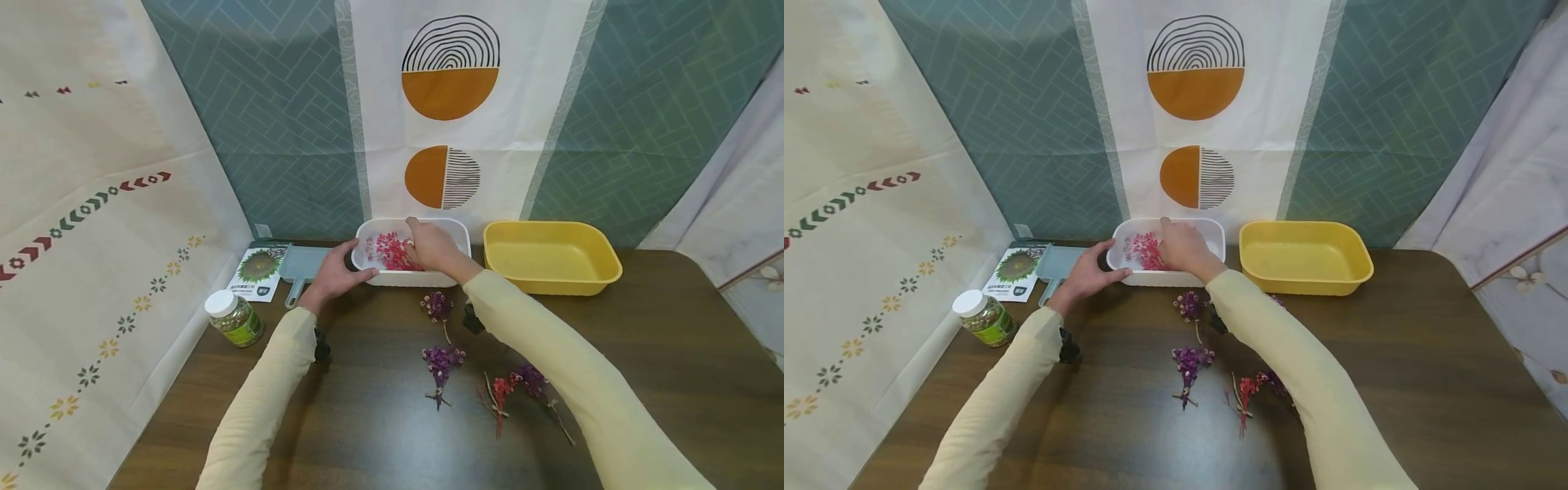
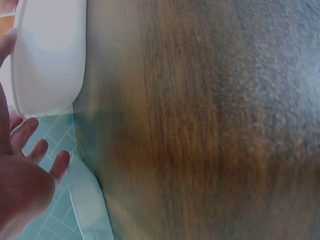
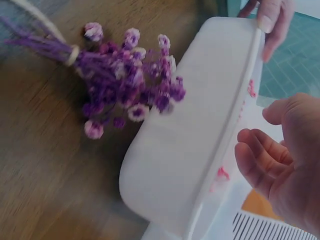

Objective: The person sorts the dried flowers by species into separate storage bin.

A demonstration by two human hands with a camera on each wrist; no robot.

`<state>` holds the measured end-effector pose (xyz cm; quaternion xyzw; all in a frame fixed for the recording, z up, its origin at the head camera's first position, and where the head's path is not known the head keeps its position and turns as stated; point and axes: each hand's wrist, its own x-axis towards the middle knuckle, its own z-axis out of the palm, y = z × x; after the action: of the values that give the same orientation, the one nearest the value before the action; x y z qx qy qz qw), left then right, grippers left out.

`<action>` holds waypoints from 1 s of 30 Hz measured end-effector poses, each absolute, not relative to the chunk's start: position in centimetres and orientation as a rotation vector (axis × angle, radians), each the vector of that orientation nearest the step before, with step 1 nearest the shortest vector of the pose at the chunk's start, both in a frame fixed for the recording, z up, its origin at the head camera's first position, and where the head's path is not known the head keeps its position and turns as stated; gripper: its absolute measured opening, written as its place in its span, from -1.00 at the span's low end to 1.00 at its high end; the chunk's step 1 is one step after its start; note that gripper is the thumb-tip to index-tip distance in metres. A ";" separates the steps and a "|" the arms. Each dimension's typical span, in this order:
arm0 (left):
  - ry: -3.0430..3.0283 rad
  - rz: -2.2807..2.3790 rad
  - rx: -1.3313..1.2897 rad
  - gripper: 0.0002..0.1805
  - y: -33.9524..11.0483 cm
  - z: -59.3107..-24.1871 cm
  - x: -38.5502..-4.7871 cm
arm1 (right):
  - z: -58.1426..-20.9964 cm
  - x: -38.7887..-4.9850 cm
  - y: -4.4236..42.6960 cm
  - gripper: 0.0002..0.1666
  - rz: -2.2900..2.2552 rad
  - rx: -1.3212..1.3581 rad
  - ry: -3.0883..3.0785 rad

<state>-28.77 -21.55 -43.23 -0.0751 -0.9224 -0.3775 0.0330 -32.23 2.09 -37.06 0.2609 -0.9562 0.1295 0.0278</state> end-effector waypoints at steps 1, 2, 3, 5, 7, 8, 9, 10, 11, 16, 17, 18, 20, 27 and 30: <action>-2.839 -1.160 -0.228 -0.03 -21.6 -43.2 -28.8 | -37.0 -32.2 2.6 -0.29 0.418 0.814 -2.934; -2.837 -1.163 -0.227 -0.03 -21.6 -43.2 -28.8 | -36.9 -32.1 3.1 -0.31 0.444 0.824 -2.909; -2.837 -1.163 -0.226 -0.02 -21.6 -43.2 -28.8 | -36.8 -32.0 3.7 -0.33 0.459 0.830 -2.886; -2.831 -1.165 -0.236 -0.02 -21.6 -43.1 -28.8 | -36.7 -31.7 4.7 -0.39 0.497 0.834 -2.856; -2.827 -1.166 -0.242 -0.02 -21.7 -43.1 -28.7 | -36.5 -31.2 5.8 -0.41 0.547 0.833 -2.837; -2.827 -1.164 -0.248 -0.02 -21.7 -43.0 -28.7 | -36.5 -30.9 6.2 -0.41 0.581 0.826 -2.836; -2.825 -1.159 -0.257 -0.01 -21.7 -43.0 -28.6 | -36.4 -30.5 6.7 -0.40 0.617 0.817 -2.849; -2.823 -1.156 -0.265 -0.01 -21.7 -43.0 -28.6 | -36.3 -30.1 7.2 -0.38 0.660 0.813 -2.855; -2.822 -1.152 -0.269 -0.01 -21.7 -43.0 -28.6 | -36.3 -29.6 7.7 -0.37 0.705 0.813 -2.854; -2.830 -1.142 -0.267 -0.01 -21.7 -43.1 -28.7 | -36.3 -27.2 10.0 -0.37 0.845 0.842 -2.784; -2.832 -1.139 -0.270 -0.01 -21.7 -43.1 -28.8 | -36.3 -26.6 10.4 -0.38 0.867 0.840 -2.775; -2.835 -1.136 -0.267 -0.01 -21.7 -43.2 -28.8 | -36.4 -26.1 10.8 -0.39 0.887 0.837 -2.769; -2.841 -1.131 -0.261 -0.01 -21.7 -43.2 -28.8 | -36.5 -25.0 11.5 -0.40 0.920 0.822 -2.765; -2.845 -1.129 -0.260 -0.01 -21.7 -43.1 -28.7 | -36.6 -20.9 13.5 -0.42 0.931 0.716 -2.783; -2.842 -1.138 -0.261 -0.01 -21.7 -43.1 -28.7 | -36.7 -19.3 14.4 -0.43 0.930 0.680 -2.792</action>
<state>-28.73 -21.70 -43.12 -0.0848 -0.9244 -0.3703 0.0346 -19.27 14.43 -36.69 0.2249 -0.9227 0.3073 0.0607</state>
